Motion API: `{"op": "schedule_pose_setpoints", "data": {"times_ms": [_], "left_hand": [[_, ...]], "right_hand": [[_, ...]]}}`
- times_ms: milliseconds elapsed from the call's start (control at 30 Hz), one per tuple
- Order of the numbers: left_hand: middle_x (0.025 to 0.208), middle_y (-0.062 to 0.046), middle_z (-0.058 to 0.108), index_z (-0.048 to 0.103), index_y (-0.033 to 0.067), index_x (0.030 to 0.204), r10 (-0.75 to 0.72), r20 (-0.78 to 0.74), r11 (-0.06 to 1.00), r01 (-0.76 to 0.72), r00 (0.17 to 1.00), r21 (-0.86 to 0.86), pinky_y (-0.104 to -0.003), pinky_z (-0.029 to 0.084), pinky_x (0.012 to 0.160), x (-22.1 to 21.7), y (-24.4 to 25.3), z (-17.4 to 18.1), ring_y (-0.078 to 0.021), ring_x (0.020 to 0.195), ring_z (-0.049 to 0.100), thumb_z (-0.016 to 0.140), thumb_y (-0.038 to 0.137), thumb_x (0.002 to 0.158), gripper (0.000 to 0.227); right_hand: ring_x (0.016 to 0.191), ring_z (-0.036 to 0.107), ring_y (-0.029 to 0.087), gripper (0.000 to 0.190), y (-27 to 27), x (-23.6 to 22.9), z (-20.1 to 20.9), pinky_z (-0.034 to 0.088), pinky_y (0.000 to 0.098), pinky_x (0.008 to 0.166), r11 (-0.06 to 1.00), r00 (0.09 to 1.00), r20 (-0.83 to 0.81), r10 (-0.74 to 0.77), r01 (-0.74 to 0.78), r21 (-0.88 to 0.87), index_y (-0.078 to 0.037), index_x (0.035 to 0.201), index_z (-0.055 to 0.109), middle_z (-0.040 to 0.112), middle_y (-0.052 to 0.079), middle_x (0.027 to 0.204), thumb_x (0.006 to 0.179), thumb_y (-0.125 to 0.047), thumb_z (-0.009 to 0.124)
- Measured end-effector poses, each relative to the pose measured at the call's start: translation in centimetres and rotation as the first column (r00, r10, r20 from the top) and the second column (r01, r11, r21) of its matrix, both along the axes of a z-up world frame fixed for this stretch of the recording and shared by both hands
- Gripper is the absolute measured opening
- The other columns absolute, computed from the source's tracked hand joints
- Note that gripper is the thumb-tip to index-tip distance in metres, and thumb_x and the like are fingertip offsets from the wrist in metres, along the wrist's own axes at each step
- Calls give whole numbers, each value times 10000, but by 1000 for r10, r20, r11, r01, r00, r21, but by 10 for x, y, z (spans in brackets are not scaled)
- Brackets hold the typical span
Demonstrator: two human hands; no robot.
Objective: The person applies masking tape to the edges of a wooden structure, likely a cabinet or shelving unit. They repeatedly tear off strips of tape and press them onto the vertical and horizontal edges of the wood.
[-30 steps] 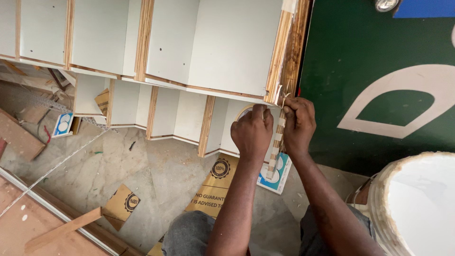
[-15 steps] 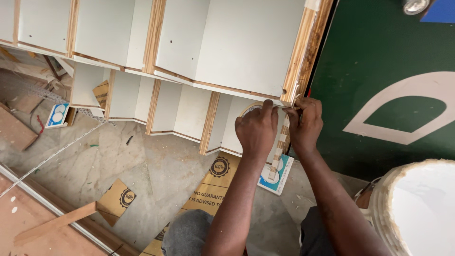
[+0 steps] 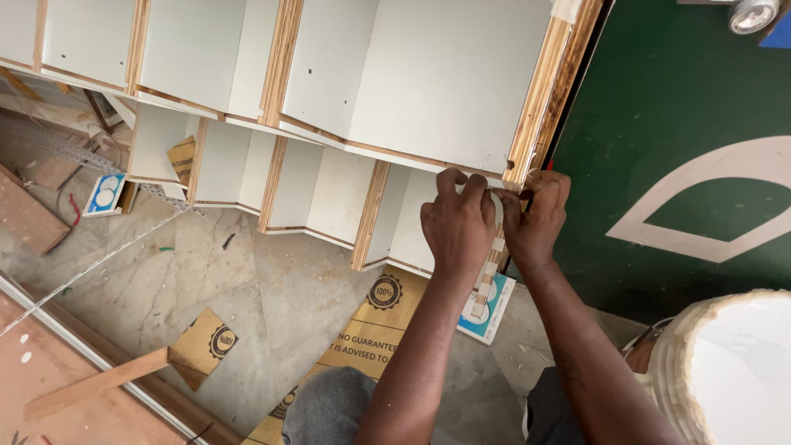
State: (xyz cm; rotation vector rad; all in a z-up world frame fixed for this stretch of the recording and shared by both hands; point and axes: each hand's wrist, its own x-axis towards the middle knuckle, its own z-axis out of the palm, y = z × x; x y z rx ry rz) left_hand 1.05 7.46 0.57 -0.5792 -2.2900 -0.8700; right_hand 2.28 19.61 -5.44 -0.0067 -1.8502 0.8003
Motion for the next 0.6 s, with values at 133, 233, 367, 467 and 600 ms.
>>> {"op": "schedule_pose_setpoints", "data": {"times_ms": [133,233,367,467,600], "left_hand": [[1107,-59,630,683,105,977,-55,-45,997,57,997,51,-428,498,706,-5,0,-10,-210,890,685,724,142,911,85],[1100,-58,637,668,84,981,-107,-113,991,115,988,68,-402,527,736,-7,-2,-15,-234,929,671,731,118,909,101],[1009,-37,657,655,64,924,-146,-159,986,156,977,53,-394,531,729,-7,-1,-17,-236,862,650,736,72,901,85],[1006,-42,656,634,52,907,-137,-308,984,166,942,70,-390,533,749,-6,0,-18,-245,877,639,721,49,921,89],[971,-42,679,610,55,828,-108,-333,984,149,937,99,-385,500,682,-3,6,-22,-235,794,609,736,25,901,149]], "right_hand": [[1008,597,279,377,0,-2,-1,579,332,716,1000,1000,-19,-6,7,16,4,1149,492,506,188,1183,935,36,801],[1041,561,271,366,-4,-2,-1,560,319,712,1000,999,-33,-2,2,3,-7,1141,496,509,172,1179,943,40,801],[1036,536,260,367,-1,-1,4,547,307,691,999,999,-35,36,-36,-17,-8,1118,504,509,159,1162,935,19,821],[1013,532,247,363,-1,-1,4,532,309,683,998,998,-42,53,-55,-36,-12,1094,511,510,146,1150,931,11,835],[1021,542,241,356,-3,1,5,538,306,693,995,997,-39,66,-69,-76,-11,1094,515,501,148,1166,926,14,828]]}}
